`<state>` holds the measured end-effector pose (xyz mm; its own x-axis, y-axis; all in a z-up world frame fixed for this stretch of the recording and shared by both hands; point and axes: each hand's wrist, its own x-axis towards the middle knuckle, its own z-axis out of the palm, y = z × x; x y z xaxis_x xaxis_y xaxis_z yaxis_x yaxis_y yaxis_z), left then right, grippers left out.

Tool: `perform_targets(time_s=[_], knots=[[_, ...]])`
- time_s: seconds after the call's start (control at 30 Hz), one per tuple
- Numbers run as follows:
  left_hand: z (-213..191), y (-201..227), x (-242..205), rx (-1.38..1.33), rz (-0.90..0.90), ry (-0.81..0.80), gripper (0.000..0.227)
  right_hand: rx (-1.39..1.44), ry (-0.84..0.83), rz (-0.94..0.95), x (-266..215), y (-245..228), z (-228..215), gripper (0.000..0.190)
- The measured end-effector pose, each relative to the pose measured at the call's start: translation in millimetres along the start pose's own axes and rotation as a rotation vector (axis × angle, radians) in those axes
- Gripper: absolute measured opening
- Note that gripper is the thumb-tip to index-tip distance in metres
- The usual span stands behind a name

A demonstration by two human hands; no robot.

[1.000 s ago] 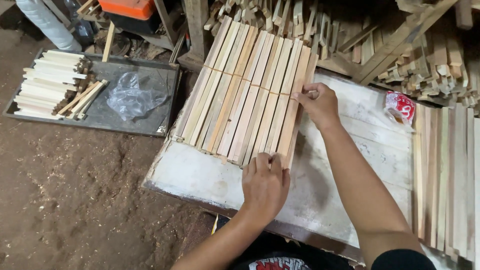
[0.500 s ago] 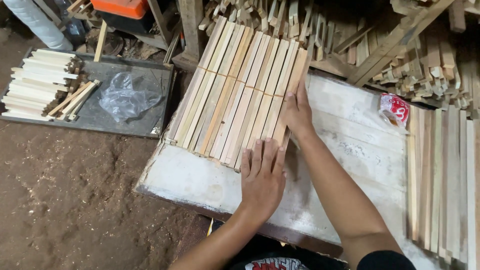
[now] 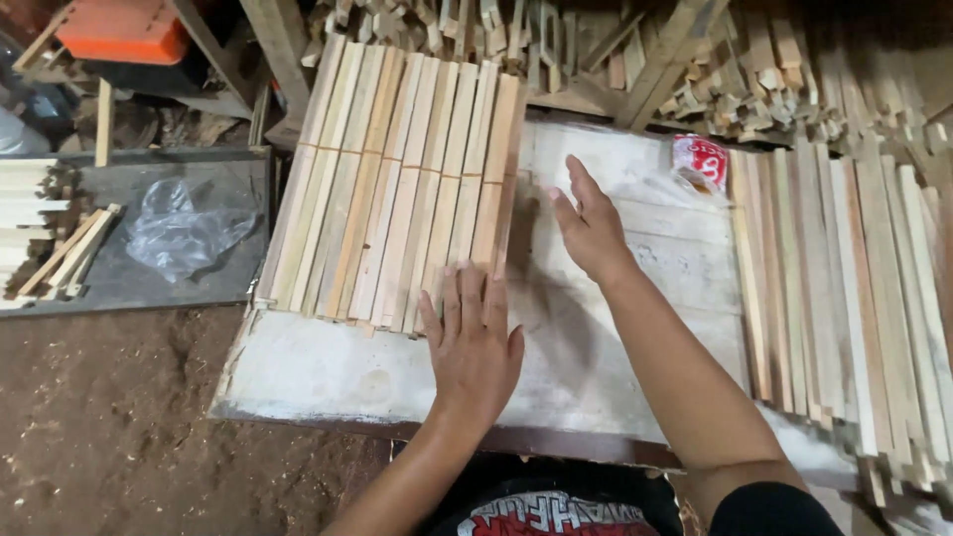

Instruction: A person is shown picking up thin wooden sticks from a pile and securing them into small bundles using rubber bands in a workshop environment.

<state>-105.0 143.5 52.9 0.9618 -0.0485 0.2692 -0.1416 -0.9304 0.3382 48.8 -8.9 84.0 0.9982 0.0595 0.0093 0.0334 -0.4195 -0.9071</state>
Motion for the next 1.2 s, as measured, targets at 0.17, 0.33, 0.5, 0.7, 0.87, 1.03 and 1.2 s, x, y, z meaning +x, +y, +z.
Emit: perform_targets(time_s=[0.17,0.33,0.5,0.7,0.87,1.03,1.2], knots=[[9.6,36.9,-1.5,-0.188,0.281,0.241,0.055,-0.596,0.195,-0.071,-51.3,61.1,-85.1,0.067],[46.3,84.6,2.5,-0.365,0.453,0.064,0.051,-0.999,0.645,-0.203,-129.9,112.3,-162.3,0.051],[64.6,139.2,19.0,-0.471,0.512,-0.433,0.061,-1.078,0.845,0.192,-181.5,129.6,-222.8,0.051],[89.9,188.9,27.0,-0.706,0.399,-0.811,0.065,-1.054,0.995,0.403,-205.1,150.6,-282.3,0.035],[124.7,205.7,34.5,-0.934,0.223,-0.791,0.053,-1.269,0.955,0.081,-210.1,202.6,-318.5,0.013],[137.9,203.8,36.4,-1.009,0.140,-0.768,0.047,-0.738,0.810,0.390,-215.0,154.8,-320.2,0.014],[133.5,199.0,35.1,-1.069,0.104,-0.766,0.039,-0.539,0.865,0.479,-219.0,110.9,-286.6,0.015]])
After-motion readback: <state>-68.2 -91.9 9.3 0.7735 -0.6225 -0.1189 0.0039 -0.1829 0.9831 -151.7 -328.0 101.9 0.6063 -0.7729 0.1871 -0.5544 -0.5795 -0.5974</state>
